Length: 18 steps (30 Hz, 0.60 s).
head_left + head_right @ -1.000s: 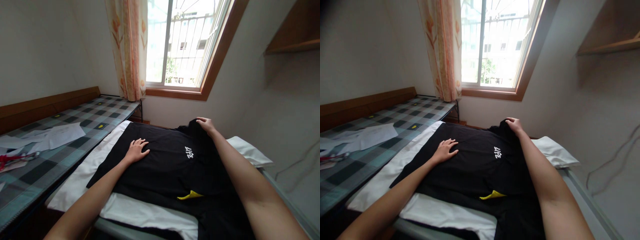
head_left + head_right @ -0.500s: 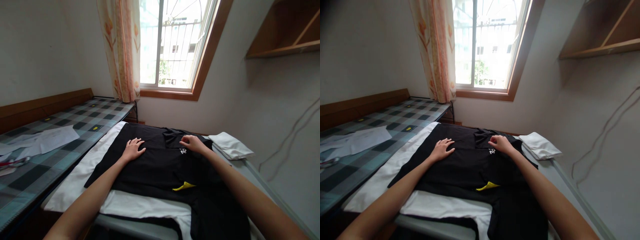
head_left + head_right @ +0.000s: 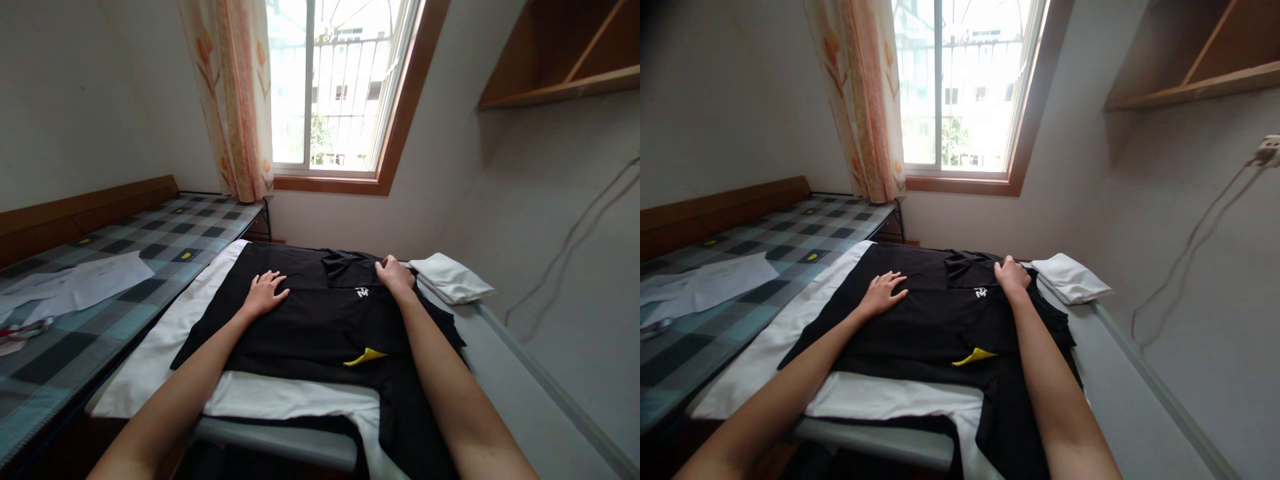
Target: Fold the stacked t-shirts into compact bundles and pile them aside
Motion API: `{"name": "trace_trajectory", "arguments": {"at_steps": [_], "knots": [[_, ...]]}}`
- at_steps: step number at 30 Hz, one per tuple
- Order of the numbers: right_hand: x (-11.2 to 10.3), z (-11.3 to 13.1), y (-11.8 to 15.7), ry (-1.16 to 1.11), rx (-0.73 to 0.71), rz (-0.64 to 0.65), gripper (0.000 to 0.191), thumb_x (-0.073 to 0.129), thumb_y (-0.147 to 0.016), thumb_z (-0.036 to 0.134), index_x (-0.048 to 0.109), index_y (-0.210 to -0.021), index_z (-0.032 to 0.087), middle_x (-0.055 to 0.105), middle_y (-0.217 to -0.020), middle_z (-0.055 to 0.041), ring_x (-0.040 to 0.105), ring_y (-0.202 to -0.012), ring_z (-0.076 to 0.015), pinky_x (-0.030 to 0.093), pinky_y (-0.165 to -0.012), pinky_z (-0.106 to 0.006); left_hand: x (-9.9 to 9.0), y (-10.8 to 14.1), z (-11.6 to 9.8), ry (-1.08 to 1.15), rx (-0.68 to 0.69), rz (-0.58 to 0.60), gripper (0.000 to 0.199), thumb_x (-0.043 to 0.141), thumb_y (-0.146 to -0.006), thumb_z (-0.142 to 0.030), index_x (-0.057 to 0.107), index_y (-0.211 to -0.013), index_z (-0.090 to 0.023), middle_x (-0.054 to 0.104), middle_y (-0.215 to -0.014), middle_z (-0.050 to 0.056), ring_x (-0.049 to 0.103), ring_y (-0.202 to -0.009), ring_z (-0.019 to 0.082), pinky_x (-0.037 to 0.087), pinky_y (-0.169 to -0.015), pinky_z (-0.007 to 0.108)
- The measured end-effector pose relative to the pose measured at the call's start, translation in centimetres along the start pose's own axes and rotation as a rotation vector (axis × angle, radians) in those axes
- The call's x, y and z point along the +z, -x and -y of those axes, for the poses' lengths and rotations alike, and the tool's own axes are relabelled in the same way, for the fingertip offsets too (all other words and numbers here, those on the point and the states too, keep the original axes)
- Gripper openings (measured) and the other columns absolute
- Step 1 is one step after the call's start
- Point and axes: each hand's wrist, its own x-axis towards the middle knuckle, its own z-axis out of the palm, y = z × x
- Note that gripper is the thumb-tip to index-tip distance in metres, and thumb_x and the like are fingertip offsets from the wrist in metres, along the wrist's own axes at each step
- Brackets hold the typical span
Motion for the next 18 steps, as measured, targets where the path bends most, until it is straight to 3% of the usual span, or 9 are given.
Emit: {"name": "trace_trajectory", "arguments": {"at_steps": [4, 9, 14, 18], "knots": [[-0.1, -2.8, -1.3, 0.036, 0.108, -0.007, 0.052, 0.050, -0.088, 0.052, 0.060, -0.123, 0.015, 0.066, -0.113, -0.0232, 0.062, -0.110, -0.0374, 0.048, -0.087, -0.051, -0.1, 0.0, -0.1, -0.009, -0.004, 0.008, 0.051, 0.047, -0.091, -0.053, 0.055, -0.135, -0.028, 0.050, -0.147, 0.008, 0.036, -0.140, 0.028, 0.023, -0.116, 0.052], [0.6, -4.3, -2.7, -0.087, 0.086, 0.050, 0.049, 0.059, -0.081, 0.054, 0.065, -0.118, 0.022, 0.070, -0.099, -0.0168, 0.066, -0.101, -0.0337, 0.050, -0.087, -0.050, -0.1, 0.0, -0.1, -0.021, -0.002, 0.017, 0.052, 0.046, -0.092, -0.053, 0.055, -0.136, -0.027, 0.049, -0.147, 0.008, 0.036, -0.141, 0.028, 0.024, -0.116, 0.052], [1.3, -3.7, -3.4, -0.464, 0.037, 0.053, 0.054, 0.064, -0.081, 0.044, 0.058, -0.128, 0.020, 0.068, -0.109, -0.0141, 0.069, -0.094, -0.0272, 0.057, -0.080, -0.039, -0.2, 0.1, -0.2, -0.030, -0.001, 0.015, 0.052, 0.045, -0.092, -0.053, 0.055, -0.136, -0.026, 0.049, -0.147, 0.008, 0.036, -0.141, 0.028, 0.025, -0.116, 0.051], [2.0, -3.4, -3.4, -0.779, 0.041, 0.075, 0.059, 0.054, -0.089, 0.040, 0.037, -0.143, 0.022, 0.063, -0.117, -0.0139, 0.070, -0.078, -0.0183, 0.060, -0.065, -0.032, -0.2, 0.1, -0.2, -0.032, 0.001, 0.019, 0.052, 0.045, -0.093, -0.052, 0.055, -0.136, -0.026, 0.049, -0.147, 0.008, 0.035, -0.141, 0.028, 0.024, -0.116, 0.052]]}}
